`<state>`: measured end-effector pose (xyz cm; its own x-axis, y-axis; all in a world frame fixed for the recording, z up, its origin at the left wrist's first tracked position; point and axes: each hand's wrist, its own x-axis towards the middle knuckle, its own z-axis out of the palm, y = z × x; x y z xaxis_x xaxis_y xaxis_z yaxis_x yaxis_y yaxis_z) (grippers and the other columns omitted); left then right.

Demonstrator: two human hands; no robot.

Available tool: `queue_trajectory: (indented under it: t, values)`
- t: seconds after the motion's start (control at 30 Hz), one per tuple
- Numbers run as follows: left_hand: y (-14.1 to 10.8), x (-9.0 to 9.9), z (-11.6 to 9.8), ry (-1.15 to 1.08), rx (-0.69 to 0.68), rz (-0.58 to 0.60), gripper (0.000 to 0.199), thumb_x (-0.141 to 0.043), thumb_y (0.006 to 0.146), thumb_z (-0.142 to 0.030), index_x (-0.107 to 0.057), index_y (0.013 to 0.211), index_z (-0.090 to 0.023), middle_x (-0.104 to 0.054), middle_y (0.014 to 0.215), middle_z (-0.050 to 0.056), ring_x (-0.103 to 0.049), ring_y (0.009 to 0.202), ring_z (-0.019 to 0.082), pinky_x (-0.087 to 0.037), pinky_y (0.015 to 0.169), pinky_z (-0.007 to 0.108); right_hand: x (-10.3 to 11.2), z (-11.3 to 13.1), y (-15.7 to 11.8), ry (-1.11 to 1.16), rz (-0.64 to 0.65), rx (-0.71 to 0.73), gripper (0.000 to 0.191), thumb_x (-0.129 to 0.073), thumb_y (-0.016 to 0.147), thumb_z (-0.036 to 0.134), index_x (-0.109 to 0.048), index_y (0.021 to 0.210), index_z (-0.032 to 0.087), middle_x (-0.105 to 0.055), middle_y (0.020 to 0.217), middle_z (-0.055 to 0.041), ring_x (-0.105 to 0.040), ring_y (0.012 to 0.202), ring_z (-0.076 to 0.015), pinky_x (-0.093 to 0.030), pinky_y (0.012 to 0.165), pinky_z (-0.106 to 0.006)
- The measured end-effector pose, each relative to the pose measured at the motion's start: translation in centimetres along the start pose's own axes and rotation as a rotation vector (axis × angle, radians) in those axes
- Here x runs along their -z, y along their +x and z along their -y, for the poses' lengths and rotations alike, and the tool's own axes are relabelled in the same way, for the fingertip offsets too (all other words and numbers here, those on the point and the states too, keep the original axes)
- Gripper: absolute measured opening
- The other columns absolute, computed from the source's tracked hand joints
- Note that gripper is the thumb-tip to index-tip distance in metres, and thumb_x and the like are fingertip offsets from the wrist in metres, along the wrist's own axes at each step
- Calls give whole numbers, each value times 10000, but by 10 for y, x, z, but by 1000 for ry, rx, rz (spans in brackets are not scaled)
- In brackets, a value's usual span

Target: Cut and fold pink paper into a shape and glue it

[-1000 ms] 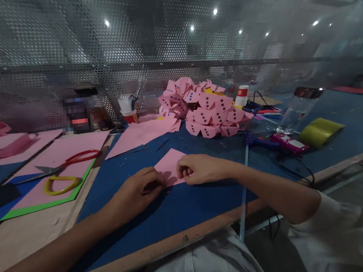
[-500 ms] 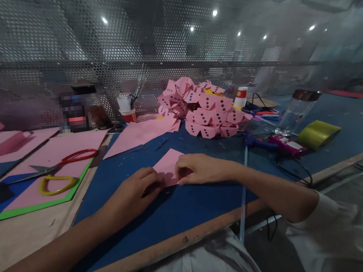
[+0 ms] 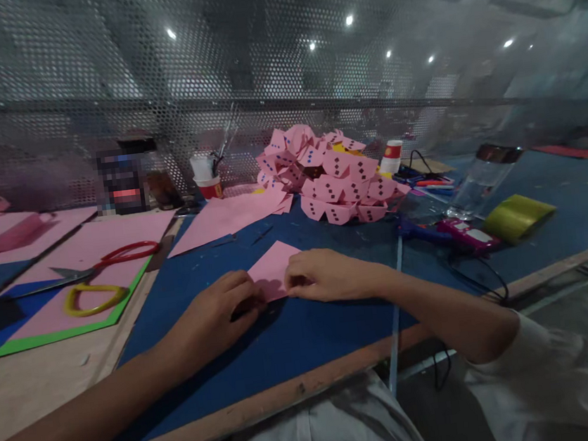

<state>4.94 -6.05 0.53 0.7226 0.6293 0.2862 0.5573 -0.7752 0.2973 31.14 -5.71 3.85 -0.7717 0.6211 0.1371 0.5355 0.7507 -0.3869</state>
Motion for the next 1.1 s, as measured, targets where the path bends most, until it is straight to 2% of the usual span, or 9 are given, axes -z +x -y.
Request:
queue_trajectory:
  t: [0.27,0.4,0.77,0.97,1.1]
  values:
    - [2,-1,4,-16,57,-30,166,-536,977,-277,-670,918,-198,-637,872,30,-584,854,199,-426,744,295,-1,-1,0,11,7,-59,144,-590,960,250,-690,970,147,-696,945,-54,-592,820,-149,-382,712,-246]
    - [3,0,4,-27,126,-23,147,-568,947,-284,-681,892,-209,-647,843,23,-590,835,208,-418,733,306,1,1,0,-1,12,-111,165,-592,950,277,-684,928,143,-688,887,-42,-573,757,-134,-350,652,-238]
    - [5,-1,6,-64,306,-39,209,-641,896,-415,-739,908,-231,-690,852,36,-601,783,216,-420,699,316,2,5,3,-10,-12,-304,152,-647,876,315,-681,850,170,-699,816,-12,-579,719,-129,-298,605,-244]
    - [4,0,8,-71,298,-62,259,-656,880,-471,-731,854,-225,-678,789,34,-592,737,216,-410,669,319,3,4,3,-12,1,-330,197,-660,879,366,-690,859,172,-714,850,-26,-590,740,-140,-296,608,-249]
    - [3,3,10,-106,240,-31,293,-638,893,-505,-726,836,-231,-703,816,38,-606,758,217,-421,686,321,3,4,3,-14,3,-328,212,-666,880,381,-690,857,172,-714,853,-24,-587,743,-141,-293,607,-250]
